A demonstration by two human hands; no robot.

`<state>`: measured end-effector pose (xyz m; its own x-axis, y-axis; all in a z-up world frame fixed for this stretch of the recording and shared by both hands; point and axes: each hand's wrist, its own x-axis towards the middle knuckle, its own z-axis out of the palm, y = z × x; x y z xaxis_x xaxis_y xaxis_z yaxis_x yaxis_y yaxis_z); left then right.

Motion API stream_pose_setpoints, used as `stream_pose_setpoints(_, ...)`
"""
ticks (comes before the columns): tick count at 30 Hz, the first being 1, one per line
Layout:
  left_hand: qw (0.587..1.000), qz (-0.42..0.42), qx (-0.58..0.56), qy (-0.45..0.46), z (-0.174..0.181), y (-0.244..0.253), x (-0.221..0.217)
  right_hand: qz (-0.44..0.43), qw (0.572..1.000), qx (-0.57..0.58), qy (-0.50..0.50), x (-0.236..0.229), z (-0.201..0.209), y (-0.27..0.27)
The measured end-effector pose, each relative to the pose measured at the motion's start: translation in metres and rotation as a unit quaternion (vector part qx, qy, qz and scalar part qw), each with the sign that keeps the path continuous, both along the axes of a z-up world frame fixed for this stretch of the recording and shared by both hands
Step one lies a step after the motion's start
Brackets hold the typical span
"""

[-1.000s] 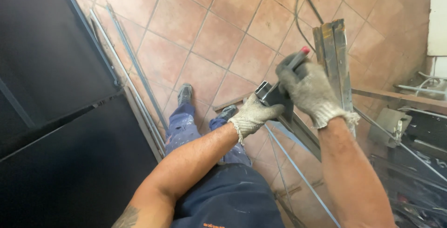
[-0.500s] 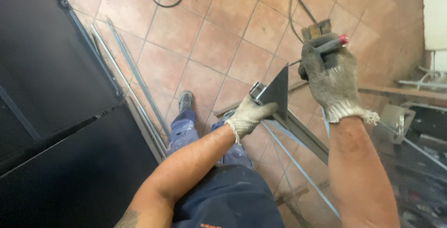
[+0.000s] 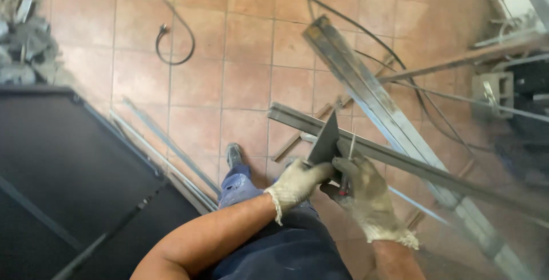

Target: Marking metal beams using a speed square and a scribe for fabrication

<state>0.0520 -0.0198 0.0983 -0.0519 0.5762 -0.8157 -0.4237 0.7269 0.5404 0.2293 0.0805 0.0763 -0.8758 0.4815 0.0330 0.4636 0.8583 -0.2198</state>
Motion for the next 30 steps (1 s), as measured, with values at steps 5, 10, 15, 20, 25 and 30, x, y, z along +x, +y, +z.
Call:
stream_pose_setpoints(5,0.951,-0.208,0.205,0.100,0.038,0.014,0.027,-0.127,0.980,-0.029,0.149,0.043,0.015,-0.029)
stream_pose_setpoints(10,0.871,-0.258,0.378,0.179,0.036,0.024,0.079,-0.183,0.953,-0.002,0.242,0.113,-0.009,-0.042)
stream_pose_setpoints(15,0.763,-0.278,0.503,0.296,0.004,0.041,0.114,-0.370,0.880,-0.011,0.297,0.151,0.022,-0.055)
stream_pose_setpoints(20,0.563,-0.275,0.332,0.705,-0.071,0.089,0.084,-0.271,0.903,-0.015,0.333,0.208,0.020,-0.054)
stream_pose_setpoints(25,0.445,-0.191,0.339,0.807,-0.072,0.092,0.049,-0.268,0.932,-0.044,0.240,0.210,0.014,-0.042)
stream_pose_setpoints(30,0.401,-0.242,0.405,0.785,-0.084,0.101,0.024,-0.190,0.945,-0.057,0.261,0.180,-0.005,-0.020)
